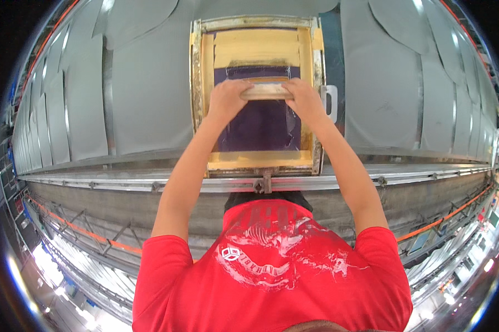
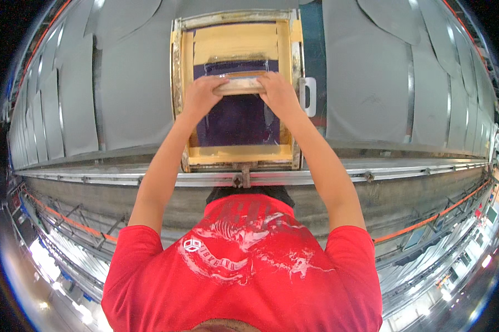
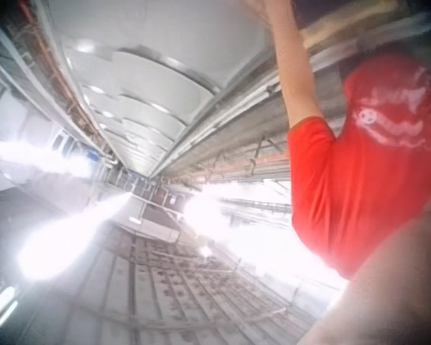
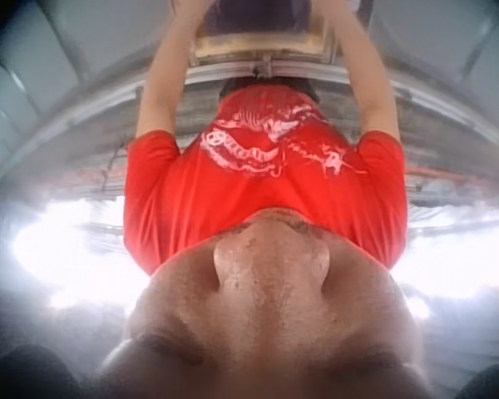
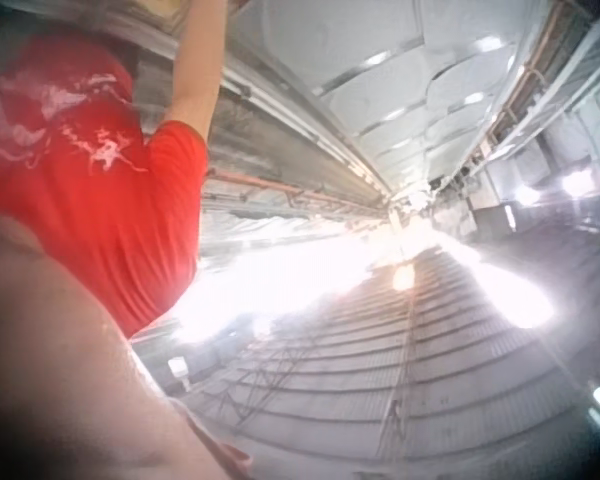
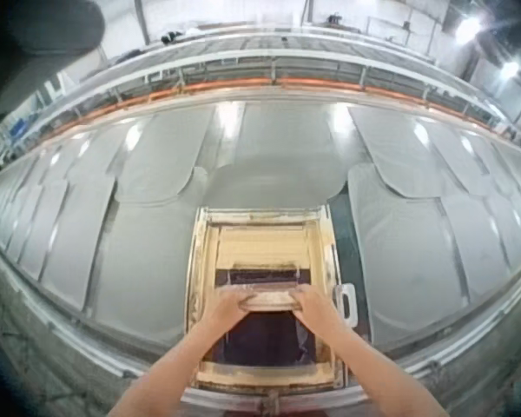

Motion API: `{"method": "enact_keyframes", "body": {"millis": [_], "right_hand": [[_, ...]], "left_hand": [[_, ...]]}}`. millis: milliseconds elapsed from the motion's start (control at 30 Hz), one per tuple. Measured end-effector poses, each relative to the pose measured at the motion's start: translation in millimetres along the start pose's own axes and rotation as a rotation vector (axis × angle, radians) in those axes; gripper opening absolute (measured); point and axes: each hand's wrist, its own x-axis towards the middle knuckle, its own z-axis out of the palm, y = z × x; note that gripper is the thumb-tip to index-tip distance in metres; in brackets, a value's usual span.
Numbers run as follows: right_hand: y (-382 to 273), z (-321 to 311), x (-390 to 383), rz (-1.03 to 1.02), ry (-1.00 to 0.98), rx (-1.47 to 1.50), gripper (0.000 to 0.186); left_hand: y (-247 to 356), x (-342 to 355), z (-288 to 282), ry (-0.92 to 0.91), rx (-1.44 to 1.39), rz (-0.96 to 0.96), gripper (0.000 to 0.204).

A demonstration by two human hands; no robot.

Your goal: The person pours ink onto a screen printing frame, then uses a squeegee to pull the ink across the mesh and print a design onto a fabric item laid out on a conveyor. The person repeats the squeegee strokes multiple times to ensure even coverage.

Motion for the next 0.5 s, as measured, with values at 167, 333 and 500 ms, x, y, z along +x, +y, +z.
{"method": "enact_keyframes", "body": {"millis": [167, 333, 500], "right_hand": [[-38, 8, -83, 0.055, -0.065, 0.041, 0.044], [-27, -9, -46, 0.005, 0.024, 0.001, 0.041], [9, -17, 42, -0.003, 0.111, 0.073, 0.033]], "left_hand": [[32, -78, 7, -0.005, -0.016, 0.035, 0.038], [21, -44, -6, 0.026, -0.089, 0.031, 0.033], [-12, 60, -24, -0.125, 0.025, -0.111, 0.044]]}}
